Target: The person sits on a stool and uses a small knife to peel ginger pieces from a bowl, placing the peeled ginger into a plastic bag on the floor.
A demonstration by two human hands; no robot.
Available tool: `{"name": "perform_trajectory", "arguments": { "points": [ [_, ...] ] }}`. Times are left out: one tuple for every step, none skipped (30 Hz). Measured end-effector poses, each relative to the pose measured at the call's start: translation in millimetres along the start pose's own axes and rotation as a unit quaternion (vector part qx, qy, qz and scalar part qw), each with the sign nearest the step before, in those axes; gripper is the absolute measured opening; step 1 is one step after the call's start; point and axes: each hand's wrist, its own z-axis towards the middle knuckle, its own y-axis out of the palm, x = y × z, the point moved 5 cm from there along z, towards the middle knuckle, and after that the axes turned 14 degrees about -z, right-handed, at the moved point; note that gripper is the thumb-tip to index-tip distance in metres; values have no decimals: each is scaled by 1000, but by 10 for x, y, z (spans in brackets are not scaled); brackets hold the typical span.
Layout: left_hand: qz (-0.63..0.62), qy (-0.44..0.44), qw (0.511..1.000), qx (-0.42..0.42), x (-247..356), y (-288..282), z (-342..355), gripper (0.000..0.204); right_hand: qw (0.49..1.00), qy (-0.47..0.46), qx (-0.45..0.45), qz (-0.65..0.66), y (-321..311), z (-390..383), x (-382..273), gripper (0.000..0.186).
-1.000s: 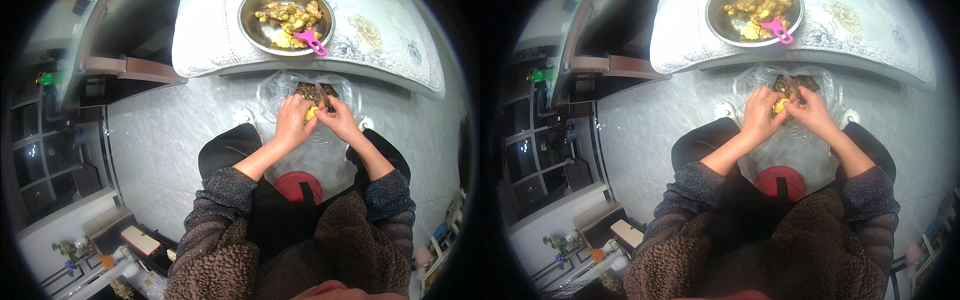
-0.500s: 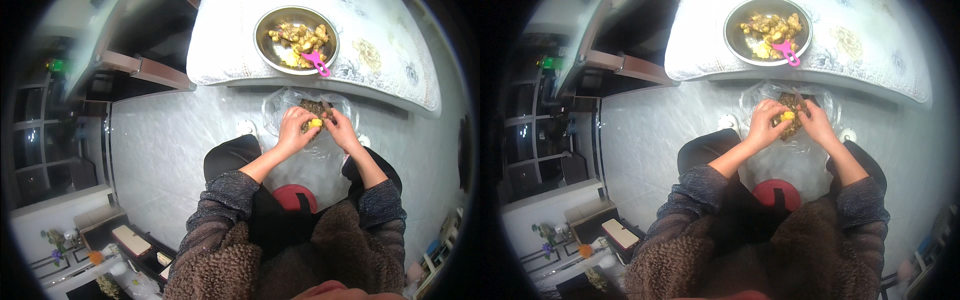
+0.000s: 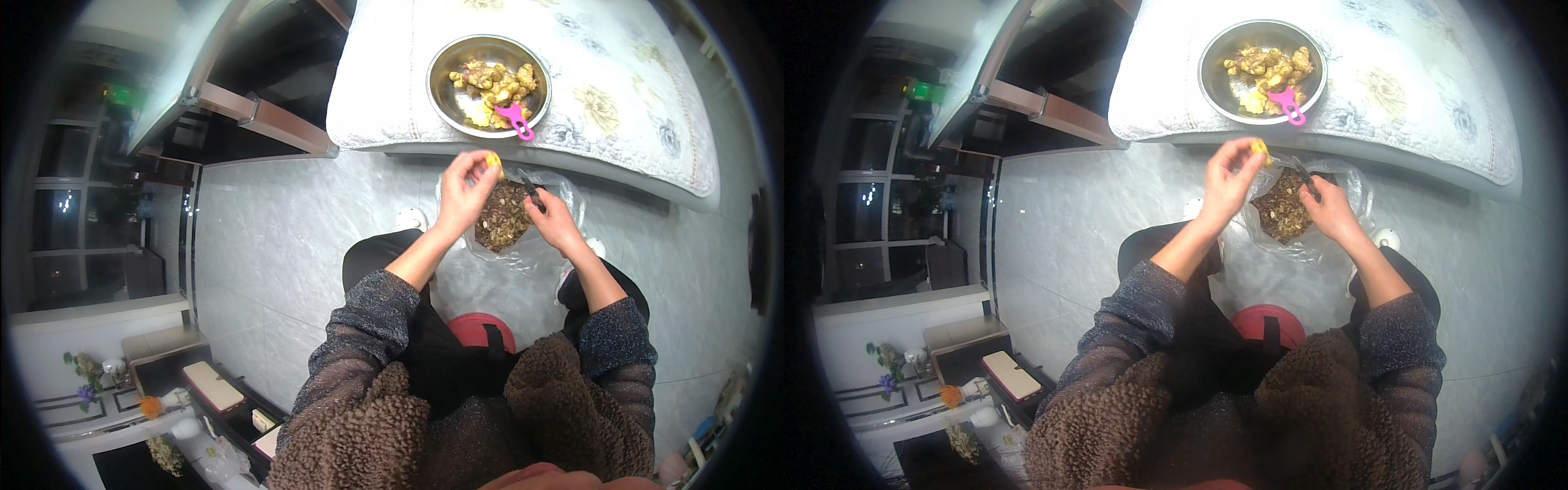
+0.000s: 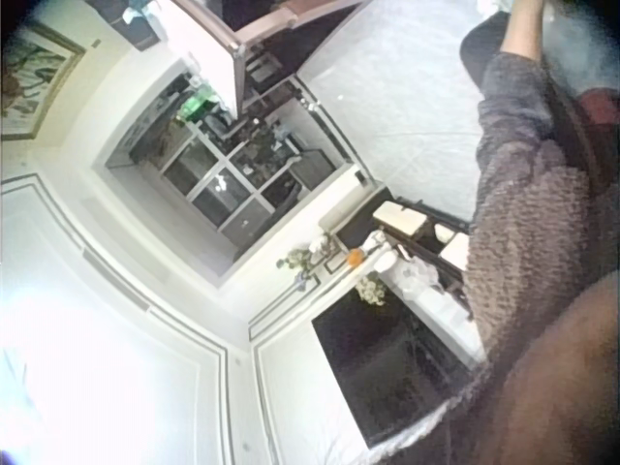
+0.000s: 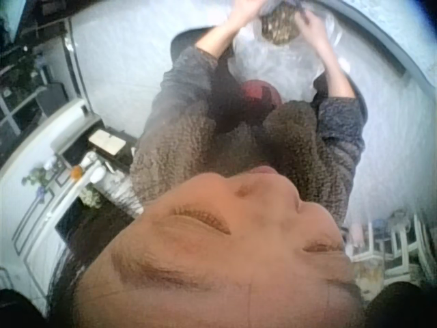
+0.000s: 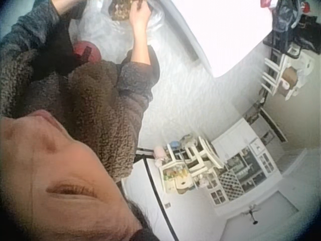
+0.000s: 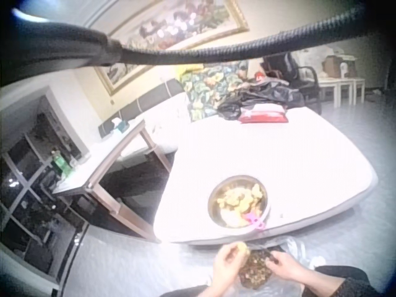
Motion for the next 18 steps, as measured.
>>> {"name": "perform_trajectory", "arguments": {
  "points": [
    [0,37,999,13,97,-37,94,25,1000,-1,-3,-3,-5,-5,-10,25],
    [17,69,997,31,185,-66,213,24,1000,1,-7,-5,-4,-11,-16,25],
    [33,101,993,49,266,-91,332,23,1000,-15,-1,-3,-10,-25,-39,25],
    [46,105,991,65,313,-106,465,25,1000,-26,4,-3,-16,-35,-57,25],
    [54,135,987,76,382,-118,590,28,999,-42,13,0,-25,-48,-78,25],
    [101,112,985,85,398,-136,723,32,999,-37,8,3,-16,-59,-81,23],
    [142,110,979,93,428,-143,834,36,999,-35,6,6,-17,-67,-89,22],
    [217,114,965,90,457,-142,900,43,999,-33,5,10,-28,-75,-94,21],
    [228,98,964,99,448,-132,929,45,1000,-29,2,4,-46,-77,-100,21],
    [218,125,963,97,471,-117,900,44,1000,-24,0,1,-64,-79,-112,21],
    [215,113,965,96,449,-107,834,42,1000,-13,-2,-2,-85,-87,-120,21],
    [183,108,974,75,419,-69,742,41,1000,-5,-3,17,-100,-95,-139,27],
    [152,100,982,56,382,-45,628,40,999,-4,-7,51,-118,-115,-160,28],
    [121,91,988,38,344,-29,500,40,997,16,-17,78,-120,-139,-164,28],
    [99,57,993,16,281,-22,346,32,993,37,-28,106,-112,-160,-167,28],
    [17,-3,1000,5,186,-12,211,30,992,42,-37,112,-101,-171,-183,28],
    [-70,-47,996,-10,111,7,84,29,991,48,-46,118,-90,-174,-190,28],
    [-70,-80,994,-24,58,-3,-37,30,989,55,-55,123,-75,-173,-189,29]
  ]
}}
